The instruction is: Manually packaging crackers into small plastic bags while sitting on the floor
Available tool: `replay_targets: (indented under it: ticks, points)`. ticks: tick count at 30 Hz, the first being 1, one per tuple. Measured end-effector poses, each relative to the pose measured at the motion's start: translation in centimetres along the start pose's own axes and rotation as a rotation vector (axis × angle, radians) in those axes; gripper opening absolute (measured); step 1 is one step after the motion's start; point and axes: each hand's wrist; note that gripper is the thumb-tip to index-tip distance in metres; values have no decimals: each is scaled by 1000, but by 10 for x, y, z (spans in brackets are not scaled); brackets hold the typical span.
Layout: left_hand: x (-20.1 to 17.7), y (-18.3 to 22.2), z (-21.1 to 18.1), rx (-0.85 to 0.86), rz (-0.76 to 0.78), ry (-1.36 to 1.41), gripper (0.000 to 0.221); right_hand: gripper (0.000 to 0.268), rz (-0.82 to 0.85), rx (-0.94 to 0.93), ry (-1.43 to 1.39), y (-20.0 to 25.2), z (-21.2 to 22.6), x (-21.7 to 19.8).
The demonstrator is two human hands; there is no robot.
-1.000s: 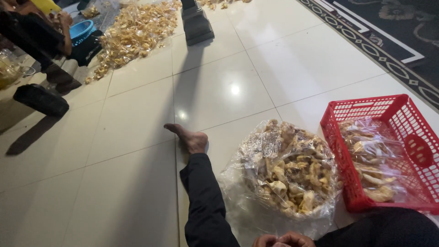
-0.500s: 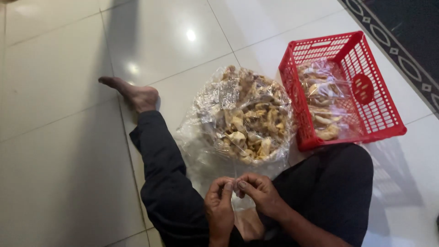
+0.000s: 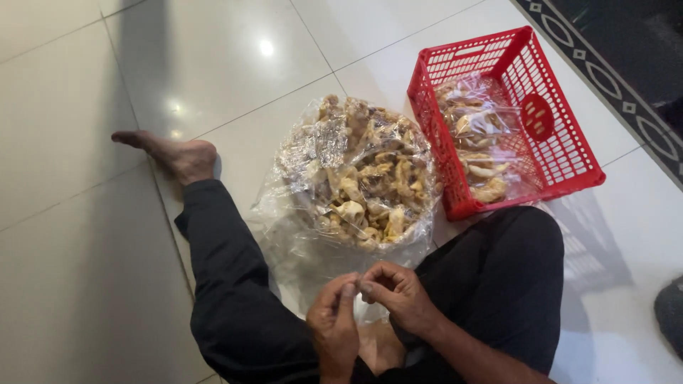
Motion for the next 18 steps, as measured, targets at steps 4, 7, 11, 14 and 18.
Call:
replay_targets:
  ticks: [4, 7, 11, 14, 18]
  points:
    - [1, 2, 3, 31, 7, -29, 99, 13, -90, -13, -36, -1, -13, -8]
    - [-14, 8, 10, 89, -71, 35, 101, 16, -199, 17, 55, -8, -42, -35]
    - [-55, 14, -23, 101, -101, 22, 100, 10, -293, 37, 389, -15, -67, -62]
    - [-55, 16, -26, 112, -104, 28, 98, 14, -263, 99, 783, -14, -55, -64]
    - [-51, 14, -20, 127, -114, 40, 97, 54, -260, -155, 1253, -3, -21, -44]
Point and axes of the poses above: each hand's wrist, its own y-axis away from the middle knuckle, its own x-axis out of the palm, z = x × y, and after that the axes turned 1 degree about -x, right-handed
